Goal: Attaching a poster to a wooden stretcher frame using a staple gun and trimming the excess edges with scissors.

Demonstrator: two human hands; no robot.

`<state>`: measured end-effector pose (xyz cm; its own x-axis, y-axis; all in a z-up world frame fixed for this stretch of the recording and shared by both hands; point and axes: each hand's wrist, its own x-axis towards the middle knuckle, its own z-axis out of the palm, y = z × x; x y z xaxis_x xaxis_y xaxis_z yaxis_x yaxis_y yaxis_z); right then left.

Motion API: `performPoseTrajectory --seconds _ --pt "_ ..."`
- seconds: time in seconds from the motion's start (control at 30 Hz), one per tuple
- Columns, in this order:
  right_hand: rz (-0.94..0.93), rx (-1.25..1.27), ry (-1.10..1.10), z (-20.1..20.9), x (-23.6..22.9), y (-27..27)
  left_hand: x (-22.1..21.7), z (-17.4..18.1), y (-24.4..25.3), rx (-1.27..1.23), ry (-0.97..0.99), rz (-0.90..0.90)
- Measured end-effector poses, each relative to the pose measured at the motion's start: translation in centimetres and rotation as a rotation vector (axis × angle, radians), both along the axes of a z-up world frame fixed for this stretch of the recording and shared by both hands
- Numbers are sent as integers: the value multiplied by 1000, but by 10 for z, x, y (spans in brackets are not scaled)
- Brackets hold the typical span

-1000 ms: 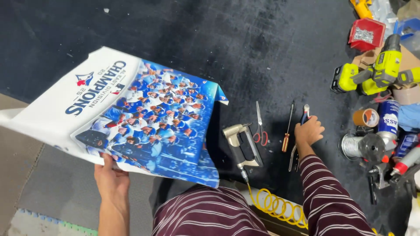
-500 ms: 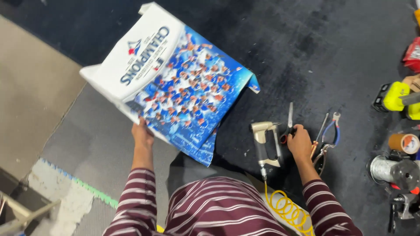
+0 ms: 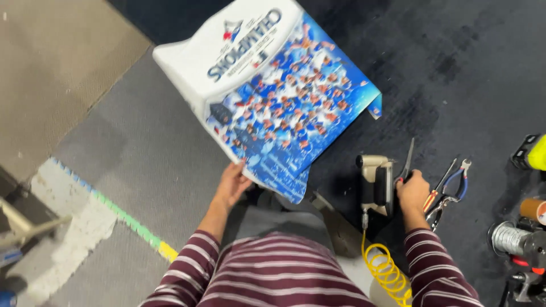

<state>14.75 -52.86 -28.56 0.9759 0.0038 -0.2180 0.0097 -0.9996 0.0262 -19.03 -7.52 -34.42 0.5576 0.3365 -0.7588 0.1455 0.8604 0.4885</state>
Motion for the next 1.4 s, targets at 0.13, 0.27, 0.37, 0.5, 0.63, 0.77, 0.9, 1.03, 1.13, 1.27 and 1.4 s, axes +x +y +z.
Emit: performPoseTrajectory --seconds 0.13,0.27,0.37,0.5,0.63,0.77,0.9,1.03,1.13,1.27,1.4 --pt "27 77 5 -49 29 -53 -15 65 -63 -102 -53 -105" --pt "-187 770 196 22 -18 -8 -31 21 -123 -104 -132 -226" --pt "-42 957 444 59 -81 26 -36 -10 -154 -25 -103 -203" --pt "223 832 1001 64 -160 49 -40 -22 -181 136 -45 -113" --pt "481 583 1272 29 -184 69 -39 1 -189 175 -43 -21" --pt "524 596 1436 17 -195 104 -39 1 -195 261 -24 -8" --pt "491 714 1413 25 -199 130 -36 -11 -198 327 1 17" --pt "559 741 1434 -8 -198 132 -33 -23 -201 347 13 24" --pt "572 756 1419 -17 -201 133 -34 5 -198 360 21 12" --pt "585 788 1408 -20 -200 133 -33 30 -197 383 32 14" --pt "602 771 1409 -8 -200 134 -32 28 -200 400 30 18"
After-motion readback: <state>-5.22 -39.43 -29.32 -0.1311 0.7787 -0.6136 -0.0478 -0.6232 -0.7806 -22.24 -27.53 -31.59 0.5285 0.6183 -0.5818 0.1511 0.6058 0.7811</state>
